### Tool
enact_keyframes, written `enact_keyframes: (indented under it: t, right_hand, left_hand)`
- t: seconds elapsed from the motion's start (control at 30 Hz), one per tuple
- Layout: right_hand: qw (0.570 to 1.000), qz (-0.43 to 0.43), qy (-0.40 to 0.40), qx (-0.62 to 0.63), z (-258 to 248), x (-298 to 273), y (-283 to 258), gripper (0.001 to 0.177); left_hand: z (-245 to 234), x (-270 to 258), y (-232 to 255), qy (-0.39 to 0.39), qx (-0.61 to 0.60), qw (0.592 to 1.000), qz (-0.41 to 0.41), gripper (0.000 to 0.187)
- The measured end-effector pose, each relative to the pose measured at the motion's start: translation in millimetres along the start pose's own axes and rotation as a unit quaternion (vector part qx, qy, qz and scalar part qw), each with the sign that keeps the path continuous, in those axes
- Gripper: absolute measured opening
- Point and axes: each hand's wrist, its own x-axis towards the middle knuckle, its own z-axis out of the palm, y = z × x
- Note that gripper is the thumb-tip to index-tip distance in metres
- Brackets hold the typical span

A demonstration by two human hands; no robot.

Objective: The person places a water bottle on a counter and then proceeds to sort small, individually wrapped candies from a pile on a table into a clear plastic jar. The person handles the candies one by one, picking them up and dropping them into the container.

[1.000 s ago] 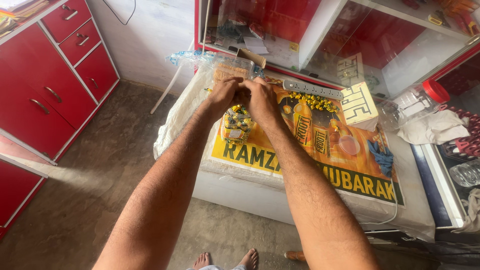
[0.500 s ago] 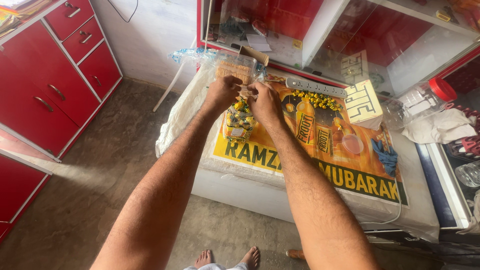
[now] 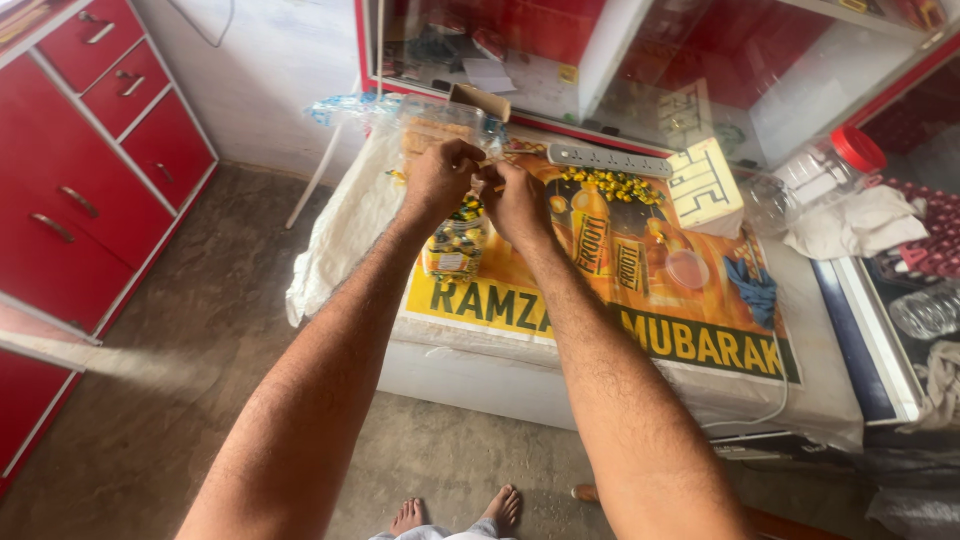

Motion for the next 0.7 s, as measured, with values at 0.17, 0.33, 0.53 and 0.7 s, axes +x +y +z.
enact_keyframes:
  t: [0.17,0.33,0.53,0.7]
  right_hand:
    - [0.998,-0.038,0.054,0.006,-20.2,-2.9,18.3,0.016]
    - [0.996,-0.053,0.07,0.031,-46.6,-2.5,44.3,0.028]
    - [0.998,-0.004,0.049,-0.044,-72.6,-5.3,108.0,0.03]
    - [0.997,0.011,0.021,-0.073,-91.9,-13.0,178.1,0.024]
  left_hand:
    - [23.6,5.1,22.0,-0.011,0.0,1.0,0.006,0.024]
    - [71.5,15.3,32.3,-0.045,-0.036,0.998,0.034,0.022]
    - [134.1,20.0,32.1,-0.063,-0.006,0.997,0.043,0.021]
    - [193.4,18.7,32.1,-0.112,0.012,0.994,-0.017,0.021]
